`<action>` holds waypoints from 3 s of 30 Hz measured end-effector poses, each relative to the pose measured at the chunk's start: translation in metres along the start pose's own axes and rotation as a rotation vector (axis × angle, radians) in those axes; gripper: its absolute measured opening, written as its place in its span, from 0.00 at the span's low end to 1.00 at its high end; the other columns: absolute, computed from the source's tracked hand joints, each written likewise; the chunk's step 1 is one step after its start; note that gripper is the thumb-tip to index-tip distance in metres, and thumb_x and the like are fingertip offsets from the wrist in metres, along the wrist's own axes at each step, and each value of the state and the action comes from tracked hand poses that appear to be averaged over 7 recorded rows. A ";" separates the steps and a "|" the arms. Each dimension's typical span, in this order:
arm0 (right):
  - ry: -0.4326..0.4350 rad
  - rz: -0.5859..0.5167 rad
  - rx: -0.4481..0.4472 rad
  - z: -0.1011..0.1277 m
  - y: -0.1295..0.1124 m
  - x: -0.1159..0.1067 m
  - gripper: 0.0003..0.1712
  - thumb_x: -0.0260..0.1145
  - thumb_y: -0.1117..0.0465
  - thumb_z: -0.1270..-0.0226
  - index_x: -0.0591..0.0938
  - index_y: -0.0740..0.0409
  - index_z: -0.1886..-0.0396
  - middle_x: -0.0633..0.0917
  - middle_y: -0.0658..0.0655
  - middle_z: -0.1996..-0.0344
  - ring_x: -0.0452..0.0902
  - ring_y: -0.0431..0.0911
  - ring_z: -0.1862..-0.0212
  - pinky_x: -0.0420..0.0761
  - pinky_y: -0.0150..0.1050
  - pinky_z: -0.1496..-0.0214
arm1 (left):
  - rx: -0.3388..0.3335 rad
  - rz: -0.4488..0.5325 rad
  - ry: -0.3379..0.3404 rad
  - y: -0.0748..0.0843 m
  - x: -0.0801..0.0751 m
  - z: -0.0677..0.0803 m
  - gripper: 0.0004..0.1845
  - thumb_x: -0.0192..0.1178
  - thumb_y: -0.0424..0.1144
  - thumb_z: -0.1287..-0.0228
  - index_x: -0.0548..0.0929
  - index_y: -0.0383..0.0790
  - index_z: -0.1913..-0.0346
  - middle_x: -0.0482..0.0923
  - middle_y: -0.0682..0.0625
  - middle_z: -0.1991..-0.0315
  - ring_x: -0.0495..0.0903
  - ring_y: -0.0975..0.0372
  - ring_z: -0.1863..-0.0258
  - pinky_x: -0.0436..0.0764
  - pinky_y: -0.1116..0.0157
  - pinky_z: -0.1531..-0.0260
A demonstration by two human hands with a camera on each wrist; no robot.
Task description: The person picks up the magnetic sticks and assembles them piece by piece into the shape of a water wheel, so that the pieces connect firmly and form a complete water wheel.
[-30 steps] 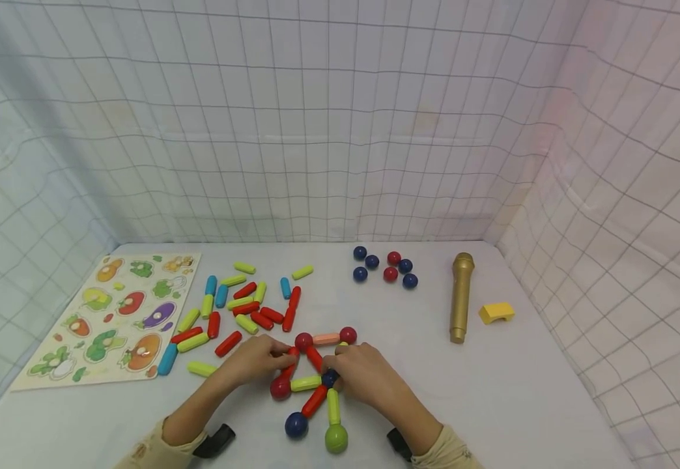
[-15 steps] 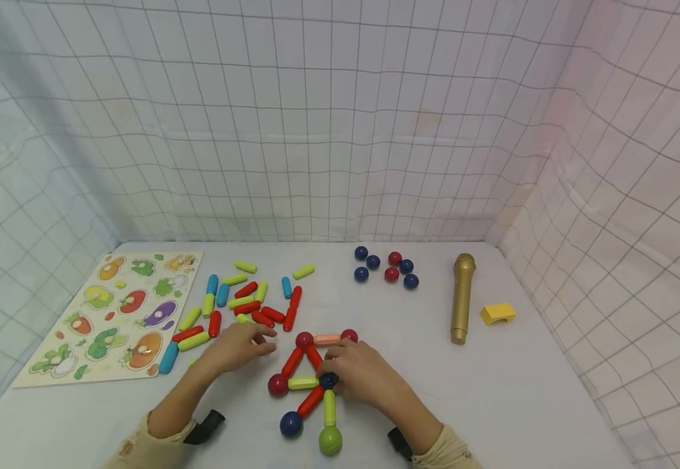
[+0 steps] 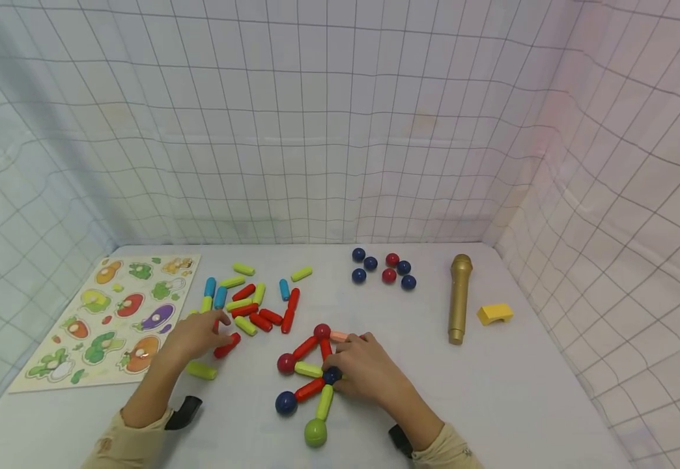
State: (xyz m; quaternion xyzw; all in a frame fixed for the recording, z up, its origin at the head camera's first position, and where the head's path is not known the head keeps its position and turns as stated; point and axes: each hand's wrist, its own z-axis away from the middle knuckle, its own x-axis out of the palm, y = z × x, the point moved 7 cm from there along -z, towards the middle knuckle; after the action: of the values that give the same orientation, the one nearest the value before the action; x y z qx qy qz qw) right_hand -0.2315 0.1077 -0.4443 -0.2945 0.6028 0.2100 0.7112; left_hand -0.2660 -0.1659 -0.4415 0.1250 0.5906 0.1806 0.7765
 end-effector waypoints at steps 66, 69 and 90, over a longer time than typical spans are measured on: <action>-0.035 0.000 0.087 -0.003 -0.002 0.004 0.22 0.76 0.45 0.48 0.85 0.43 0.54 0.82 0.43 0.70 0.69 0.36 0.71 0.75 0.30 0.65 | 0.208 0.261 -0.122 0.078 0.072 0.012 0.14 0.66 0.41 0.39 0.88 0.36 0.54 0.75 0.53 0.80 0.71 0.63 0.75 0.71 0.70 0.74; -0.037 0.004 0.087 -0.003 -0.003 0.004 0.22 0.76 0.44 0.48 0.85 0.43 0.54 0.82 0.44 0.70 0.70 0.36 0.70 0.76 0.30 0.65 | 0.207 0.258 -0.142 0.078 0.073 0.013 0.14 0.65 0.40 0.38 0.87 0.36 0.54 0.72 0.53 0.81 0.70 0.63 0.76 0.68 0.70 0.76; 0.004 -0.060 -0.056 0.001 -0.009 0.001 0.15 0.72 0.55 0.41 0.87 0.41 0.53 0.85 0.44 0.55 0.77 0.42 0.53 0.80 0.37 0.50 | 0.220 0.237 -0.160 0.079 0.074 0.013 0.28 0.66 0.40 0.39 0.76 0.33 0.37 0.83 0.50 0.66 0.76 0.63 0.69 0.80 0.67 0.68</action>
State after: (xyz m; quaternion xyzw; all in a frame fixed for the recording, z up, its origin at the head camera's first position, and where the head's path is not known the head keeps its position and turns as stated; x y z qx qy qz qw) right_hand -0.2250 0.1017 -0.4440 -0.3328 0.5889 0.2047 0.7075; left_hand -0.2467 -0.0622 -0.4704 0.2918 0.5244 0.1945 0.7759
